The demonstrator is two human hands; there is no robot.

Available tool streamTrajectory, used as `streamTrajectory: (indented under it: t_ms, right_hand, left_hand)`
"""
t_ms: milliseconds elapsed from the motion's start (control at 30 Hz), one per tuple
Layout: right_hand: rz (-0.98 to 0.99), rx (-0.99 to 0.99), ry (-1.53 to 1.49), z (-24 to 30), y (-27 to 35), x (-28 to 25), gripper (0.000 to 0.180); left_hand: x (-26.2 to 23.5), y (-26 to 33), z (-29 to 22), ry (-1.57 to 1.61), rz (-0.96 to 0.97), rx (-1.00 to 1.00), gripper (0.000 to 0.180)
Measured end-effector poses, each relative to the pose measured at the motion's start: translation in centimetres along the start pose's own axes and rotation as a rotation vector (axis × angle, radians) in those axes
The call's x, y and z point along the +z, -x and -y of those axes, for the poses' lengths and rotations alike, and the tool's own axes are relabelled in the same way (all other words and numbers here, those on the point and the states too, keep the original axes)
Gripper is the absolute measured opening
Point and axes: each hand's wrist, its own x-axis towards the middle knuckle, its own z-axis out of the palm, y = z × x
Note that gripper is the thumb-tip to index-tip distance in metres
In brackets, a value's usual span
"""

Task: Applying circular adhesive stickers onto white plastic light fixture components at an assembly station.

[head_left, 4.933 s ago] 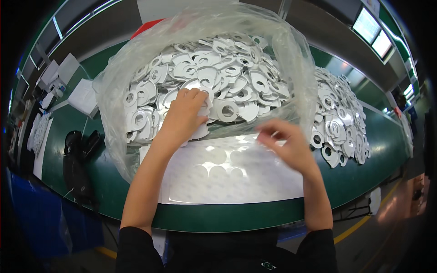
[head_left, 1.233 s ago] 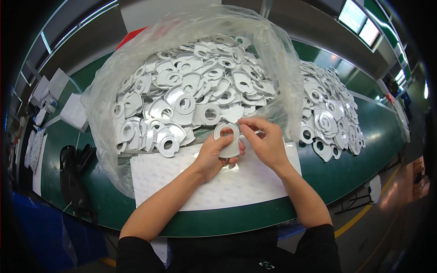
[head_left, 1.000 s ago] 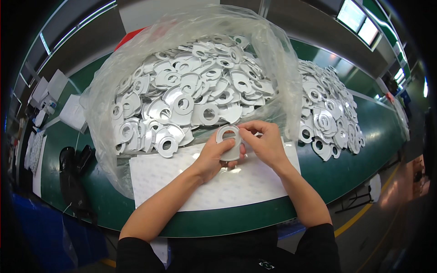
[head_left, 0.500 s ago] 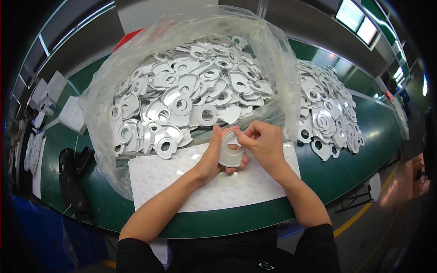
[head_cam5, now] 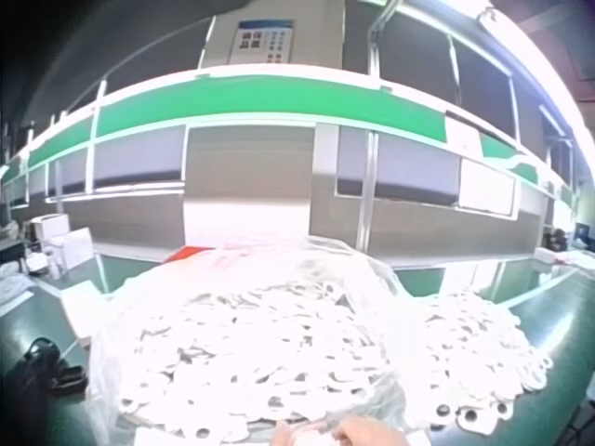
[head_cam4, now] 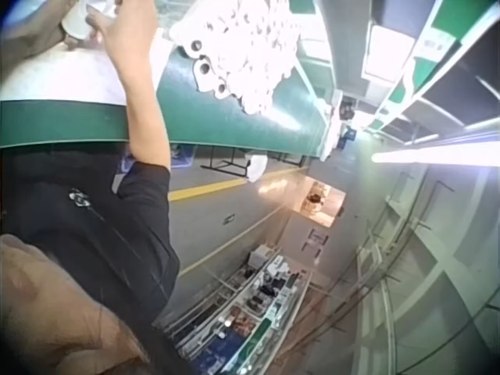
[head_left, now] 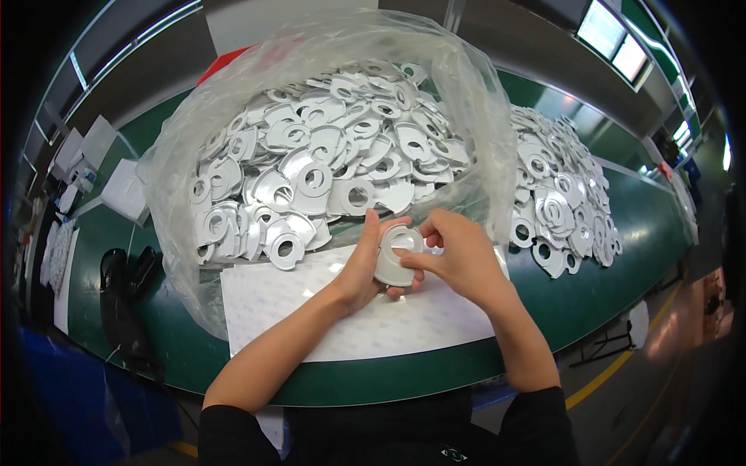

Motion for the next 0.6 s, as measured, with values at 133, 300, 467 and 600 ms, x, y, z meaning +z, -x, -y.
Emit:
streamTrajectory:
  t_ms: [133,300,467,600]
  right_hand:
    - [0.131,0.088,-0.141,-0.4,0.0,-0.8,0.027]
    - [0.049,0.076,-0.109,-0.4,0.2,0.0,0.020]
    - [-0.032,0.065,0.039,-0.1,0.0,1.1,0.026]
    - [-0.046,0.030,0.064,-0.6,-0.5,1.9,0.030]
  left_hand:
    - [-0.2,-0.2,0.2,0.026,0.027,-0.010,0.086]
    - [-0.2,-0.1,-0.3,0.012,0.076,-0.046,0.088]
    - [0.0,0.0,-0.6,-0.008,0.097,-0.055,0.084]
    - [-0.3,-0.1,-0.9,0.039,0.106,-0.100,0.081]
